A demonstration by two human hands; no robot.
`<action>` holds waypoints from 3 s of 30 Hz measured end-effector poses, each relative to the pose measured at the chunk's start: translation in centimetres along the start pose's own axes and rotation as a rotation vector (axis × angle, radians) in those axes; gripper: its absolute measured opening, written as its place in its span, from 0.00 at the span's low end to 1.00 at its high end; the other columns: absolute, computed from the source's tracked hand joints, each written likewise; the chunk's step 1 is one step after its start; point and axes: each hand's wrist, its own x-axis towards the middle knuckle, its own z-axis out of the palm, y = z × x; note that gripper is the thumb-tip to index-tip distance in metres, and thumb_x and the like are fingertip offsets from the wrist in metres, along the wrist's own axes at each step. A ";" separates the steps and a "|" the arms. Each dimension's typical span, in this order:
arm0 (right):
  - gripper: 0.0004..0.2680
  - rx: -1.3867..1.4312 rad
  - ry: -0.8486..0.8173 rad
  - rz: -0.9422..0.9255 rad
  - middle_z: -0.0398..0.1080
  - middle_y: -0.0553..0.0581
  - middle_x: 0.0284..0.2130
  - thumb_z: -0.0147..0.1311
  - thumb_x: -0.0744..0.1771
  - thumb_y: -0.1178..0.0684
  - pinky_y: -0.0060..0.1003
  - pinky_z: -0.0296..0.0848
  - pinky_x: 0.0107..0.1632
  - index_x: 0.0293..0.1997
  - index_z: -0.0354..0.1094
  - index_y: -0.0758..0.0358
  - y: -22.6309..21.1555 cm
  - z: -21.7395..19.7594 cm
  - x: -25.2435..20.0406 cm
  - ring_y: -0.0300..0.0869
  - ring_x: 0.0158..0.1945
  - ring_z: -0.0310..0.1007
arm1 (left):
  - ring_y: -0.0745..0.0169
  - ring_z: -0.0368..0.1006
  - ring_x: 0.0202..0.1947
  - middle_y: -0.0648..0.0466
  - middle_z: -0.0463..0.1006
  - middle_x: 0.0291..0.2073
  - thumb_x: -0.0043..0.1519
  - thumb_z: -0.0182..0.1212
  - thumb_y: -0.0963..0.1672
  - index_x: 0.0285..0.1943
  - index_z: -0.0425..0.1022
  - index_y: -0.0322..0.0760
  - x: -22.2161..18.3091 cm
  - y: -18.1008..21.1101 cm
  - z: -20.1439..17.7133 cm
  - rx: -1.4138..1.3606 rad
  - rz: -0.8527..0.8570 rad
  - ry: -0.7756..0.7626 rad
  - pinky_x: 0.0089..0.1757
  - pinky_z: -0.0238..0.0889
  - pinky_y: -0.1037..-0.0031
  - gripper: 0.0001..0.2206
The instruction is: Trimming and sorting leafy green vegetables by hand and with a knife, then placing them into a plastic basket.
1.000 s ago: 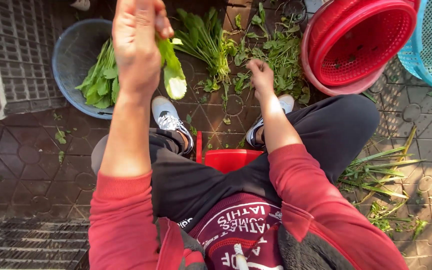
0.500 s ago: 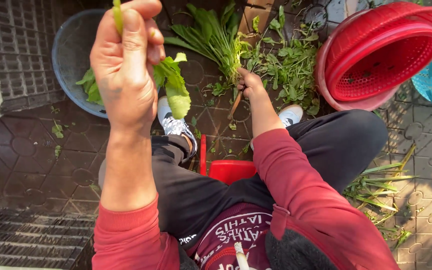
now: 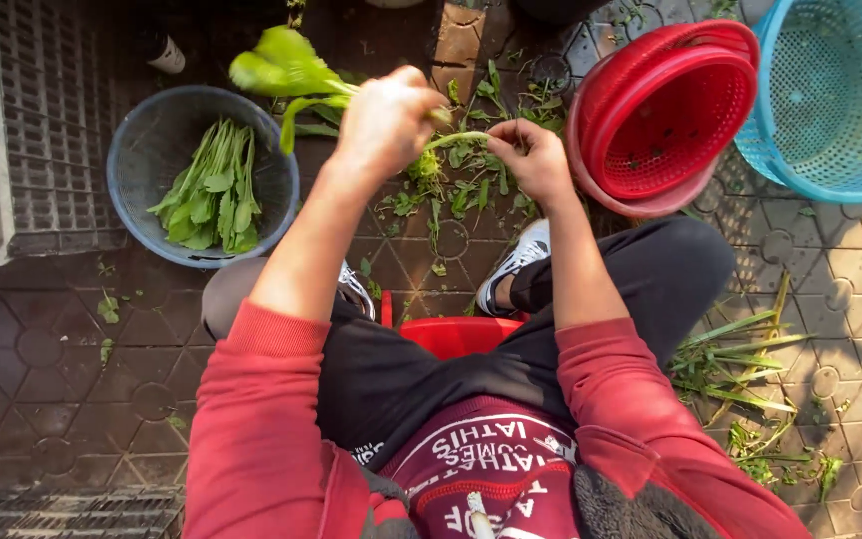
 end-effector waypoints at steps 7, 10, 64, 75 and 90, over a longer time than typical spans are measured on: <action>0.06 0.032 0.004 -0.147 0.80 0.51 0.42 0.64 0.73 0.53 0.33 0.75 0.47 0.52 0.79 0.61 -5.8 -2.9 -3.9 0.35 0.43 0.74 | 0.50 0.84 0.45 0.53 0.90 0.45 0.69 0.69 0.50 0.53 0.90 0.51 1.1 5.5 1.8 -0.375 -0.221 -0.401 0.43 0.73 0.56 0.10; 0.33 0.140 0.183 0.031 0.73 0.60 0.64 0.49 0.68 0.21 0.43 0.70 0.68 0.68 0.71 0.63 -3.4 -1.5 -3.9 0.46 0.68 0.72 | 0.69 0.63 0.24 0.61 0.77 0.23 0.72 0.68 0.48 0.33 0.85 0.46 0.2 4.5 1.6 -0.537 -0.376 -0.330 0.31 0.56 0.69 0.13; 0.10 0.271 0.134 -0.191 0.79 0.54 0.52 0.59 0.74 0.44 0.25 0.65 0.34 0.58 0.78 0.55 0.9 10.7 0.8 0.31 0.33 0.65 | 0.72 0.73 0.41 0.59 0.79 0.54 0.75 0.48 0.56 0.44 0.77 0.48 -4.6 1.8 -5.6 -0.858 -0.598 0.292 0.39 0.70 0.76 0.18; 0.18 -0.202 -0.098 0.156 0.76 0.64 0.64 0.54 0.72 0.55 0.54 0.74 0.66 0.74 0.68 0.61 20.6 27.4 4.7 0.59 0.65 0.76 | 0.52 0.74 0.38 0.50 0.65 0.34 0.81 0.49 0.53 0.53 0.64 0.41 -5.5 2.2 -19.1 -0.841 -0.491 0.806 0.55 0.75 0.61 0.15; 0.15 -0.911 -0.309 0.156 0.60 0.64 0.61 0.70 0.68 0.49 0.59 0.78 0.35 0.56 0.68 0.61 20.8 22.8 8.3 0.65 0.30 0.77 | 0.69 0.61 0.31 0.56 0.61 0.33 0.80 0.47 0.53 0.52 0.65 0.43 -6.2 2.4 -19.8 -0.798 -0.611 0.906 0.34 0.58 0.77 0.14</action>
